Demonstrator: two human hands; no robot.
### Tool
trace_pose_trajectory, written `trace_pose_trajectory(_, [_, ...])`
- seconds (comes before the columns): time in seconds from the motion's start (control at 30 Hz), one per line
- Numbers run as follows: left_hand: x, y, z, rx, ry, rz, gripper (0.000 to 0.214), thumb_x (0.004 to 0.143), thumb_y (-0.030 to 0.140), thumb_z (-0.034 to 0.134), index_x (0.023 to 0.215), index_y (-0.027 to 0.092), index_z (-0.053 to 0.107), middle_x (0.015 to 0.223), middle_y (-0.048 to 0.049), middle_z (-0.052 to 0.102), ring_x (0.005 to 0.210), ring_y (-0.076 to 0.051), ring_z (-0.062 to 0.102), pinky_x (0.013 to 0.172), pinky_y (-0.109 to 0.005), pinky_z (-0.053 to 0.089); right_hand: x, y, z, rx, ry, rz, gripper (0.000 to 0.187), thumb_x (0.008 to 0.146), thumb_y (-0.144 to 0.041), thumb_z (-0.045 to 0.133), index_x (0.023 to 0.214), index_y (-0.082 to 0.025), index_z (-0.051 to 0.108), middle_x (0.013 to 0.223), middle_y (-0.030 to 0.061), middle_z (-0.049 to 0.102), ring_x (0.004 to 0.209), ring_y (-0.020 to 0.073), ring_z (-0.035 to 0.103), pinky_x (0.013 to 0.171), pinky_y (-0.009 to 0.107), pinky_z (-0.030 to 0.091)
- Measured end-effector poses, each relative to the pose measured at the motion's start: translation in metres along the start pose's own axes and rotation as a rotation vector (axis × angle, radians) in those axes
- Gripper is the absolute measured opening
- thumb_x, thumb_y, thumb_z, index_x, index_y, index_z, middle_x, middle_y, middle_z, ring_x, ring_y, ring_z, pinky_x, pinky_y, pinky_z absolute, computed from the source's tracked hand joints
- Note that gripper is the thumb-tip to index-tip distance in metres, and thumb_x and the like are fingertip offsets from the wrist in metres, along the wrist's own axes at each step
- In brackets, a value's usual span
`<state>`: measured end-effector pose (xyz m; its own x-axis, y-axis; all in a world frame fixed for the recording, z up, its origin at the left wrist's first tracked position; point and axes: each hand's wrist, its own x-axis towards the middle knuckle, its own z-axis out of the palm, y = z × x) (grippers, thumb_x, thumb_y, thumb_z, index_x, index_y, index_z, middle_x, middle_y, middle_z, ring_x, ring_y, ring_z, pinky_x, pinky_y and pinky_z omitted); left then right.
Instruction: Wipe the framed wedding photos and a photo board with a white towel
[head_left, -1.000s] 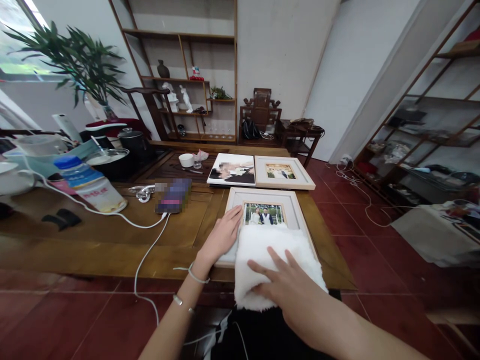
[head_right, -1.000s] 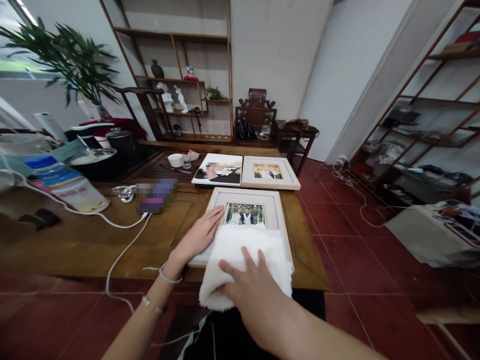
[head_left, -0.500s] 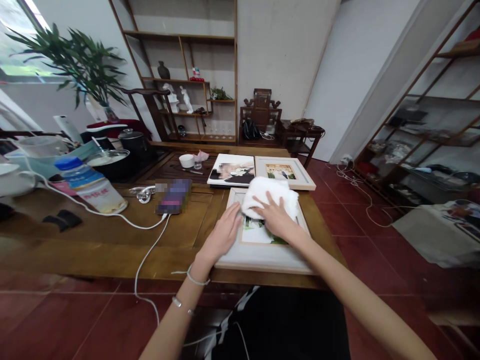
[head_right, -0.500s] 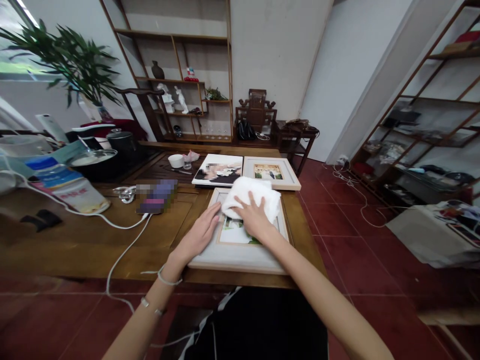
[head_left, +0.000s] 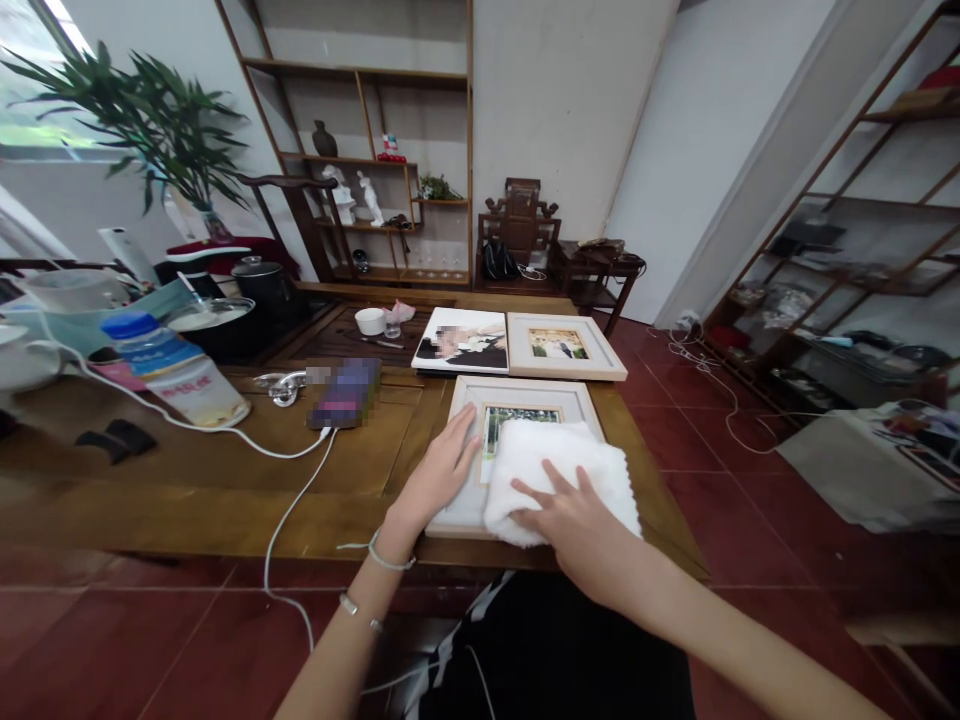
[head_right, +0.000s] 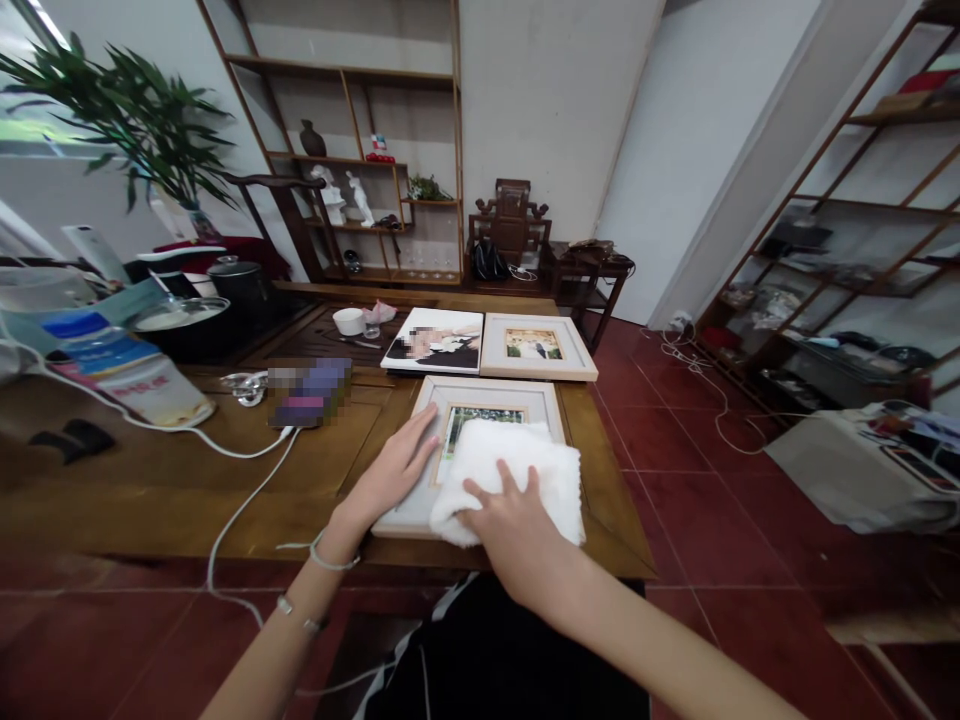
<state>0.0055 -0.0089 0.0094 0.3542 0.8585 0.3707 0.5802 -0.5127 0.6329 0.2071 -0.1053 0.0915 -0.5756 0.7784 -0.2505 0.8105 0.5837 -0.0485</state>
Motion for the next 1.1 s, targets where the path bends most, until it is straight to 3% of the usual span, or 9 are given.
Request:
trace_pose_trajectory(0.13, [-0.001, -0.002, 0.001, 0.082, -0.095, 0.022, 0.047, 0.098, 0.033, 0.036, 0.141, 0.015, 0.039, 0.149, -0.0114, 0.038, 0.14, -0.022, 0.032, 0.115, -0.043, 0.028, -0.02, 0.024, -0.011, -0.03, -0.032, 0.162, 0.065, 0.064, 0.005, 0.045, 0.119, -0.023, 0.065, 0.135, 0.0097, 0.056, 0.135, 0.0405, 0.031, 0.101, 0.067, 0.027])
trace_pose_trajectory(0.23, [-0.002, -0.002, 0.003, 0.137, -0.142, 0.016, 0.046, 0.098, 0.03, 0.035, 0.142, 0.018, 0.039, 0.149, -0.0094, 0.038, 0.14, -0.022, 0.031, 0.114, -0.046, 0.029, -0.027, 0.048, -0.03, -0.079, -0.013, 0.3, 0.062, 0.068, 0.007, 0.039, 0.113, -0.023, 0.069, 0.111, 0.0143, 0.068, 0.121, 0.0361, 0.05, 0.095, 0.058, 0.038])
trace_pose_trajectory(0.33, [-0.002, -0.002, 0.003, 0.165, -0.147, 0.012, 0.046, 0.098, 0.028, 0.034, 0.142, 0.017, 0.038, 0.15, -0.0096, 0.037, 0.14, -0.021, 0.031, 0.114, -0.045, 0.029, -0.014, 0.073, -0.049, -0.146, 0.163, 0.411, 0.068, 0.072, 0.005, 0.035, 0.127, -0.025, 0.059, 0.106, 0.0155, 0.067, 0.094, 0.0322, 0.065, 0.078, 0.049, 0.049])
trace_pose_trajectory(0.4, [-0.001, -0.003, 0.004, 0.166, -0.136, 0.021, 0.045, 0.098, 0.027, 0.034, 0.142, 0.017, 0.038, 0.15, -0.0099, 0.038, 0.14, -0.021, 0.032, 0.114, -0.044, 0.029, 0.008, 0.082, -0.055, -0.197, 0.346, 0.426, 0.068, 0.073, 0.004, 0.037, 0.133, -0.023, 0.053, 0.111, 0.0166, 0.065, 0.096, 0.0327, 0.064, 0.077, 0.048, 0.049])
trace_pose_trajectory(0.53, [0.0, -0.005, 0.004, 0.152, -0.118, 0.046, 0.044, 0.098, 0.028, 0.036, 0.14, 0.017, 0.041, 0.148, -0.0111, 0.04, 0.139, -0.022, 0.034, 0.112, -0.044, 0.032, 0.071, 0.076, -0.043, -0.234, 0.525, 0.103, 0.072, 0.068, 0.009, 0.038, 0.133, -0.02, 0.051, 0.142, 0.011, 0.048, 0.135, 0.0331, 0.032, 0.104, 0.056, 0.03])
trace_pose_trajectory(0.63, [0.002, -0.005, 0.003, 0.148, -0.114, 0.045, 0.039, 0.098, 0.029, 0.037, 0.134, 0.017, 0.047, 0.143, -0.0134, 0.046, 0.135, -0.026, 0.039, 0.109, -0.046, 0.036, 0.112, 0.061, -0.023, -0.165, 0.385, -0.132, 0.071, 0.073, 0.009, 0.039, 0.136, -0.023, 0.047, 0.151, 0.0058, 0.035, 0.141, 0.0256, 0.021, 0.111, 0.052, 0.018])
trace_pose_trajectory(0.73, [0.002, -0.004, 0.003, 0.144, -0.116, 0.051, 0.037, 0.098, 0.029, 0.037, 0.13, 0.018, 0.051, 0.139, -0.0138, 0.05, 0.132, -0.027, 0.043, 0.106, -0.047, 0.039, 0.129, 0.056, -0.01, -0.113, 0.294, -0.144, 0.069, 0.075, 0.007, 0.039, 0.138, -0.022, 0.044, 0.149, 0.0078, 0.04, 0.14, 0.0222, 0.025, 0.111, 0.048, 0.021])
trace_pose_trajectory(0.97, [0.0, -0.006, 0.004, 0.119, -0.107, 0.056, 0.044, 0.098, 0.03, 0.037, 0.14, 0.018, 0.042, 0.148, -0.0111, 0.041, 0.138, -0.024, 0.035, 0.112, -0.046, 0.032, 0.084, 0.101, -0.013, -0.078, 0.225, 0.051, 0.077, 0.067, 0.011, 0.036, 0.132, -0.026, 0.053, 0.135, 0.0097, 0.056, 0.135, 0.0229, 0.036, 0.107, 0.049, 0.026])
trace_pose_trajectory(1.1, [0.0, -0.002, 0.003, 0.131, -0.129, 0.024, 0.045, 0.098, 0.03, 0.035, 0.141, 0.018, 0.04, 0.149, -0.0104, 0.039, 0.139, -0.024, 0.033, 0.112, -0.046, 0.032, 0.048, 0.124, -0.021, -0.088, 0.208, 0.169, 0.075, 0.064, 0.01, 0.035, 0.124, -0.026, 0.061, 0.121, 0.0085, 0.065, 0.126, 0.026, 0.048, 0.096, 0.042, 0.039])
